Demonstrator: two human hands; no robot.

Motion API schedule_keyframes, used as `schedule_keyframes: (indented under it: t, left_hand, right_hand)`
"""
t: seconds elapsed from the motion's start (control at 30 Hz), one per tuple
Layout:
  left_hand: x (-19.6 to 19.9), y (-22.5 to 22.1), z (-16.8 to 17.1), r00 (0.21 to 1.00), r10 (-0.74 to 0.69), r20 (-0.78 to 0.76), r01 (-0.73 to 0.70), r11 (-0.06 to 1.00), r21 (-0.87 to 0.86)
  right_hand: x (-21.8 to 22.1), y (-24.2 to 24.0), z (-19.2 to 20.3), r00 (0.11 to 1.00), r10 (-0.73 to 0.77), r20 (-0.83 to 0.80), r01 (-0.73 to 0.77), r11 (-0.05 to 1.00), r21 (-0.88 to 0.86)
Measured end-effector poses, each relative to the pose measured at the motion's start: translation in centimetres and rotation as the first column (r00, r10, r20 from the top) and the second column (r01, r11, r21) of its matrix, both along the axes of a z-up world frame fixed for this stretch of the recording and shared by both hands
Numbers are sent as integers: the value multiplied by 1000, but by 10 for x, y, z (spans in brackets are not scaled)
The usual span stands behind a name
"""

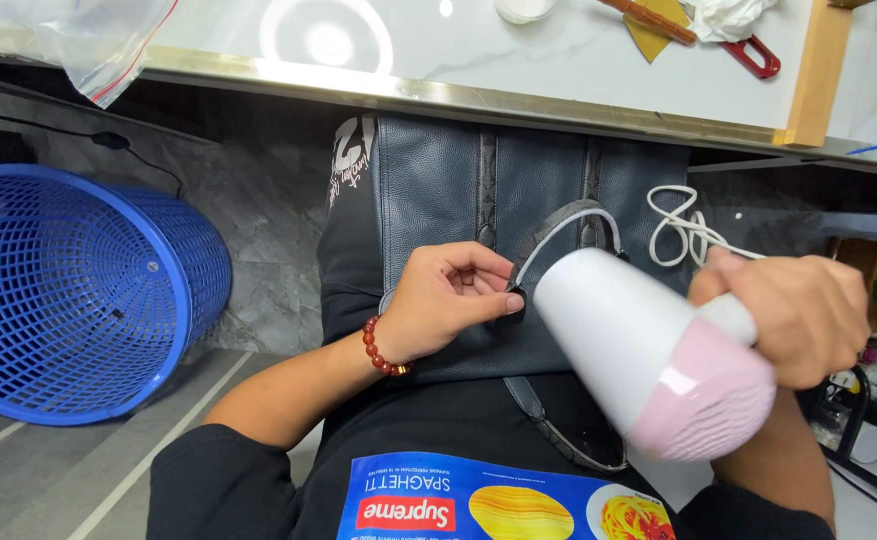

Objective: Apply glue to the damaged edge of a leather bag handle and dry it with a hair dryer.

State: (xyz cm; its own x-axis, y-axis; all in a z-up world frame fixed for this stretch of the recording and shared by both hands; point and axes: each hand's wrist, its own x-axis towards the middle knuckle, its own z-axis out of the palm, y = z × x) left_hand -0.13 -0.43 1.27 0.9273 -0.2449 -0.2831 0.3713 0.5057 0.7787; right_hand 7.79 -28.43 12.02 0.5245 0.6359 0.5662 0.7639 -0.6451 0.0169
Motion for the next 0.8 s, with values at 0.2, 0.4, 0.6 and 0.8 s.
schedule_keyframes:
  t: [0.2, 0.4, 0.6, 0.8]
  left_hand:
    - [1, -1, 2, 1000, -10, 14, 10, 1000, -9]
    - [3, -2, 3, 999, -42, 2, 42, 999, -11]
    - [1, -3, 17, 996, -77, 43, 66, 973, 219]
    - [-1, -8, 30, 963, 37, 267, -178, 832, 526]
  right_hand:
    - [-4, 16, 21, 999, 48, 12, -48, 998, -45]
    - [1, -58, -5, 917, -397, -34, 384, 902, -196]
    - [-3, -172, -90, 745, -545, -384, 605, 795, 45]
    - [-22, -16, 8, 982, -181, -57, 177, 981, -76]
